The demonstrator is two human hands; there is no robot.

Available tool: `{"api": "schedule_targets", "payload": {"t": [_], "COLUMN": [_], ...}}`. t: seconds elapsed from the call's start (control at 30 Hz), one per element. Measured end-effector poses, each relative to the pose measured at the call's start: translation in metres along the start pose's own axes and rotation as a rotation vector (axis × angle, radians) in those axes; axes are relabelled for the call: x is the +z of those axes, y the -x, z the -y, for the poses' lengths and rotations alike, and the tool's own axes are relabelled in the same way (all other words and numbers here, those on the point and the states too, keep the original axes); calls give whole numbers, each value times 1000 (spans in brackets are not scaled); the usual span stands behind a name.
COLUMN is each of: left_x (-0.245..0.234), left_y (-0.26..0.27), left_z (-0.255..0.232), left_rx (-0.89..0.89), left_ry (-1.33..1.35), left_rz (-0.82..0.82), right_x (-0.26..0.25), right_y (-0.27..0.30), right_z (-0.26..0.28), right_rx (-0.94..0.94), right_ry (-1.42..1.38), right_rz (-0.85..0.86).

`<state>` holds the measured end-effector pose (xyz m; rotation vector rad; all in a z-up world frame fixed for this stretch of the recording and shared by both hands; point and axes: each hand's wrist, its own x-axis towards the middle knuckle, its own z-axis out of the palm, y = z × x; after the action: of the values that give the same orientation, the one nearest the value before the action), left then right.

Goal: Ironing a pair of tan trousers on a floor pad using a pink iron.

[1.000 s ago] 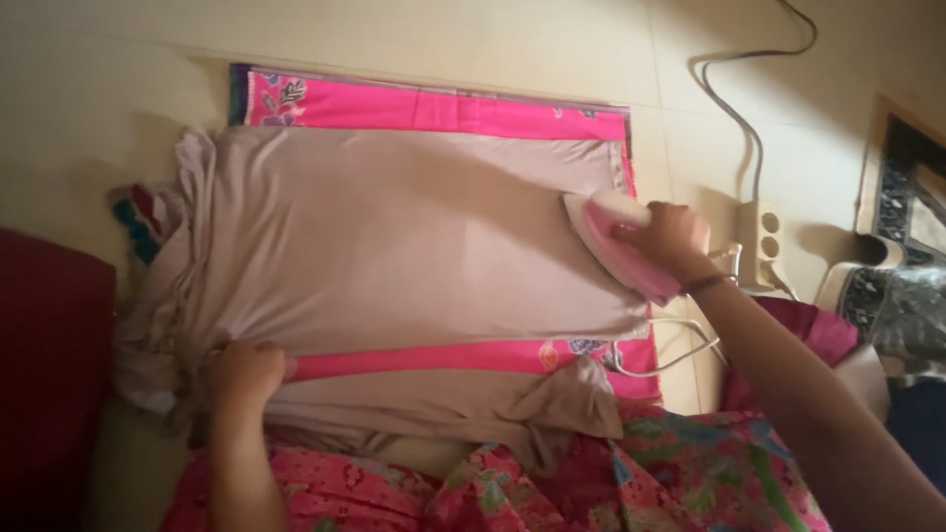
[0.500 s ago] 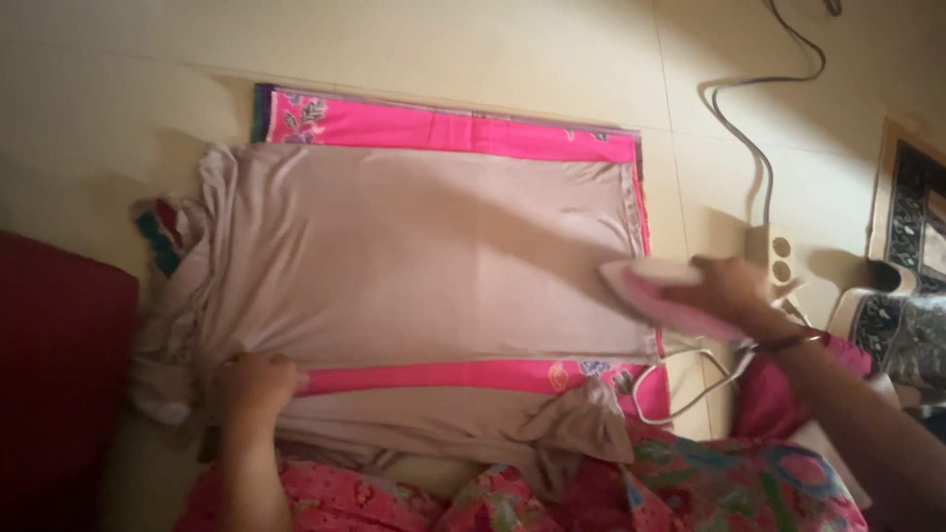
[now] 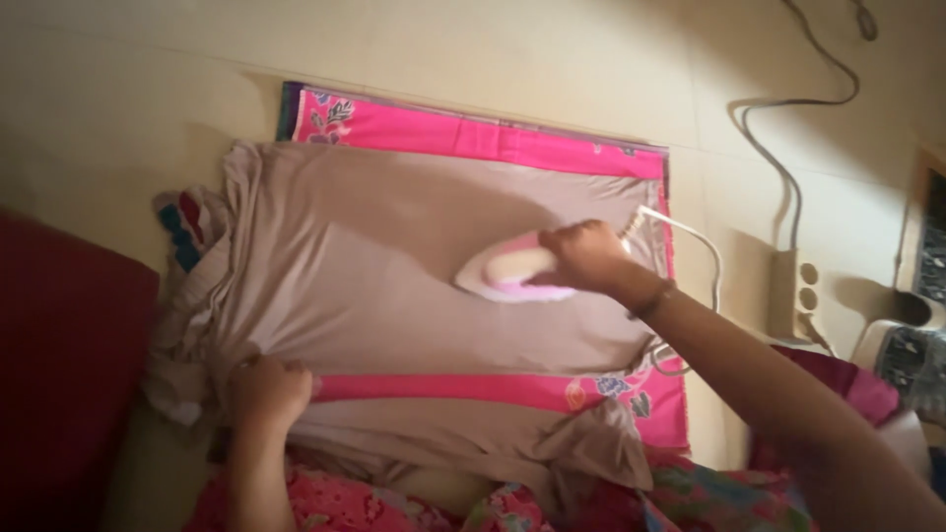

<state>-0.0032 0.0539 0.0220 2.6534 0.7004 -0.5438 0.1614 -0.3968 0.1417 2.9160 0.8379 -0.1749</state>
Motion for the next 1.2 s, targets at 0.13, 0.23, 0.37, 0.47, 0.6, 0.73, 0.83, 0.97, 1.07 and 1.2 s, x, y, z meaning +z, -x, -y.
{"api": "schedule_targets", "payload": {"t": [0.13,0.23,0.37,0.47,0.6,0.73,0.83,0.97,1.07,1.2], "left_x": [-1,3,-18,-12,9,35,28,19,75,28], "left_y": [7,3,19,13,6,-4,0,3,-25,-1], "left_z": [-2,-1,-15,-11,3,14,9,-1,30,7], "left_rx": [12,15,11,49,108,323,204,58,232,236], "left_ry": [17,68,92,79,87,-168,-49,91,-81,-53], "left_rz": [18,-50,-82,-72,-128,-116,-167,-146,-90,-99], "right_x": [-16,-20,-23,-48,-33,-34,-24,-2,8,-10], "right_y": [-58,-95,-106,-102,-94,-76,-75,-43,-26,-28], "right_z": [4,-14,-16,-4,-12,-14,-34,-42,-46,-57], "right_rx": [196,479,527,614,714,626,745,599,682,882], "right_ry": [53,-31,-64,-77,-138,-97,-98,-81,80,-38], "right_rz": [68,59,52,170,120,103,144,32,65,160]}}
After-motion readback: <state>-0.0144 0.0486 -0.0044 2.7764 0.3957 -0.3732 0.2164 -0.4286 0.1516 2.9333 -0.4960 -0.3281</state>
